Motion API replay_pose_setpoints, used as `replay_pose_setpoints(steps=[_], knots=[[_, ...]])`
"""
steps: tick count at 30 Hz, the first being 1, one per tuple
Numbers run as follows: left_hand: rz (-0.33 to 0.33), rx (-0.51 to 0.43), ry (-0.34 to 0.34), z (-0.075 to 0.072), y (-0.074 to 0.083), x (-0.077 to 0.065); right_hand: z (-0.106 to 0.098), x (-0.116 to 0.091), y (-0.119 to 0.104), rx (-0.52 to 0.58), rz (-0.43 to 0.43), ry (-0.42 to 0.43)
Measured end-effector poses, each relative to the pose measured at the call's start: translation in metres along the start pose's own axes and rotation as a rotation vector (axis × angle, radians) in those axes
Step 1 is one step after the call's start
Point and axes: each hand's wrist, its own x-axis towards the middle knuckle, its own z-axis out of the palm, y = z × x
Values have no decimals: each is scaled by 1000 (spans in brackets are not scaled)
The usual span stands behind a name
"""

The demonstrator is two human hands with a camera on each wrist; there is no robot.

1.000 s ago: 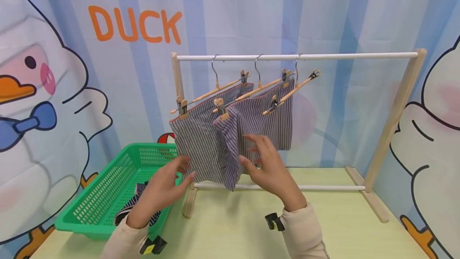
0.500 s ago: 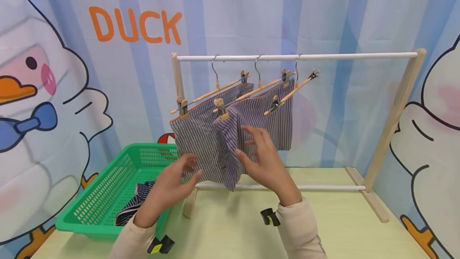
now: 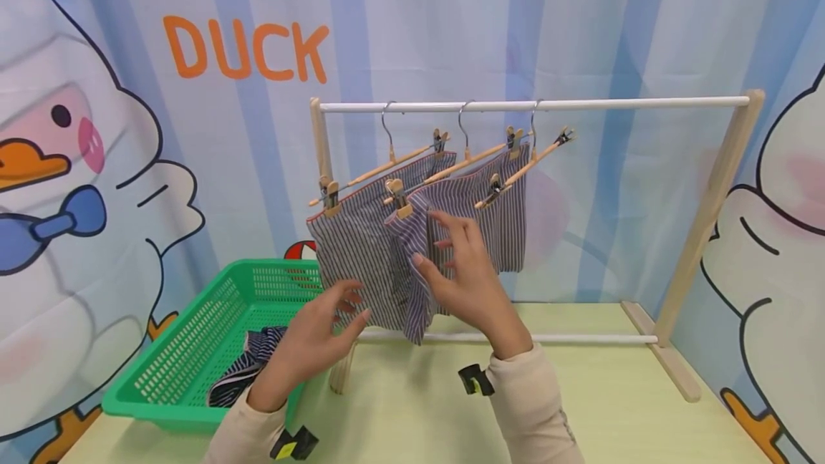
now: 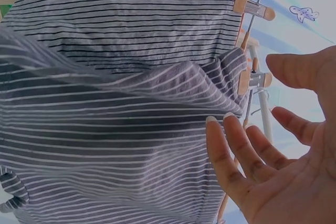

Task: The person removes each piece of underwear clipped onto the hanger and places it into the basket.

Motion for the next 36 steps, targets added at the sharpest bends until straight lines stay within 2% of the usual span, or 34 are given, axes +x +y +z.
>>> replay_pose_setpoints(steps=[6, 15, 28, 36], knots=[[-3, -10, -11, 0, -1, 0, 2, 10, -5, 30, 14, 12], [-9, -31, -33, -1, 2, 1, 6, 26, -16, 71, 78, 7], [-9, -36, -54, 0, 3, 1, 9, 50, -26, -2, 154, 37], [-14, -35, -69, 1, 0, -1, 14, 60, -28, -23, 204, -20]])
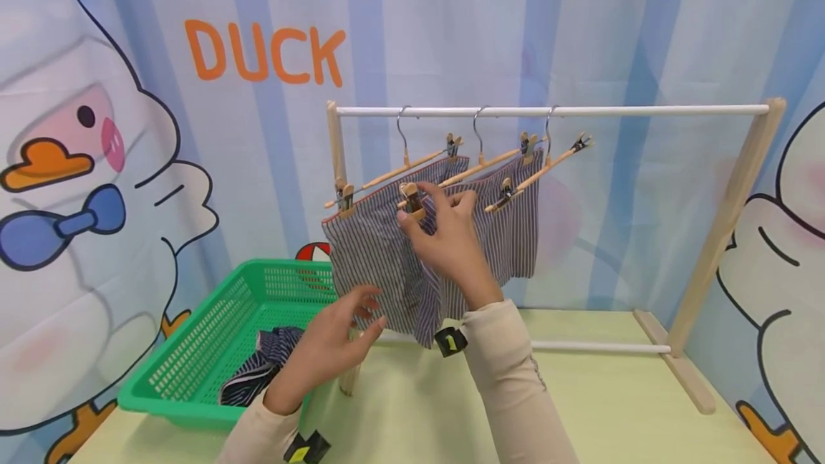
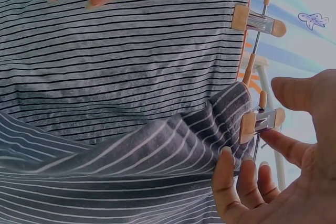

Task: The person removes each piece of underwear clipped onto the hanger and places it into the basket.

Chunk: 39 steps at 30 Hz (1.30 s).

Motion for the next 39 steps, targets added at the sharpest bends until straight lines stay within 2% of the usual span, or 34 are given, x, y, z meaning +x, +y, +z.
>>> replay_pose_setpoints(steps=[6, 12, 21, 27, 33, 39], knots=[[6, 11, 0, -1, 0, -1, 0, -1, 1, -8, 14, -12], [11, 6, 5, -1, 1, -2, 2, -2, 4, 50, 3, 39], [31, -22, -17, -1, 0, -2, 7, -2, 6, 112, 53, 99], [37, -29, -20, -2, 1, -3, 9, -3, 6, 136, 24, 117], [37, -14, -24, -1, 2, -3, 12, -2, 5, 175, -36, 174], [35, -17, -29, -2, 1, -3, 15, -3, 5, 232, -55, 229]])
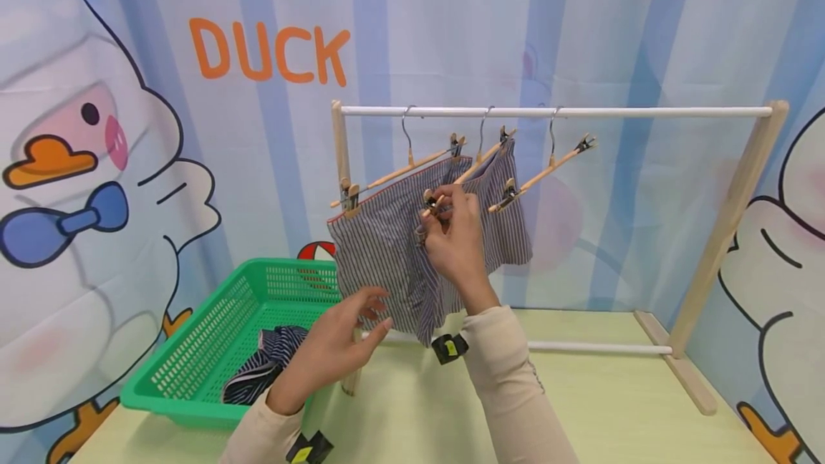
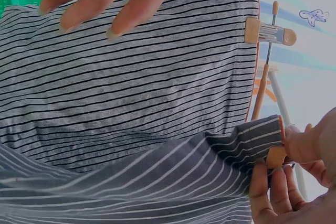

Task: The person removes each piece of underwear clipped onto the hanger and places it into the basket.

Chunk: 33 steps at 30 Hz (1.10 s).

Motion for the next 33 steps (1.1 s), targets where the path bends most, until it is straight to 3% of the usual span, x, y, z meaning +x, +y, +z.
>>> replay_pose_setpoints(steps=[33], knots=[[11, 14, 23, 0, -1, 0, -3, -11, -2, -20, -119, 100]])
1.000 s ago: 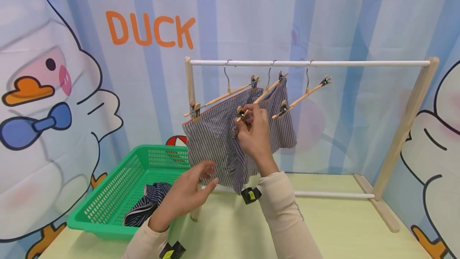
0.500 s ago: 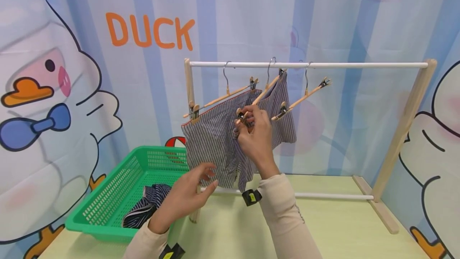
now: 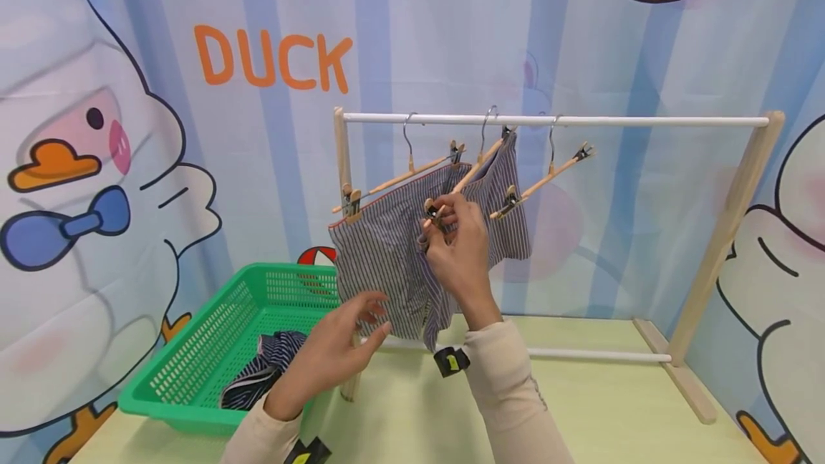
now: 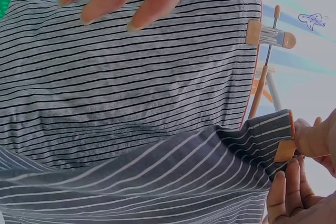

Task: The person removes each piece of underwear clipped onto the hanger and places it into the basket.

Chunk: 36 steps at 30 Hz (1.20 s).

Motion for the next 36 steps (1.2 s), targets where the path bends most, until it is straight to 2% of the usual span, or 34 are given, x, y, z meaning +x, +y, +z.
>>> replay_pose_setpoints(steps=[19, 27, 36], knots=[[9, 0, 61, -1, 2, 1, -1, -6, 3, -33, -72, 8], [6, -37, 86, -1, 4, -2, 1, -15, 2, -44, -94, 30], [28, -88, 163, 0, 7, 0, 7, -25, 3, -36, -116, 50]])
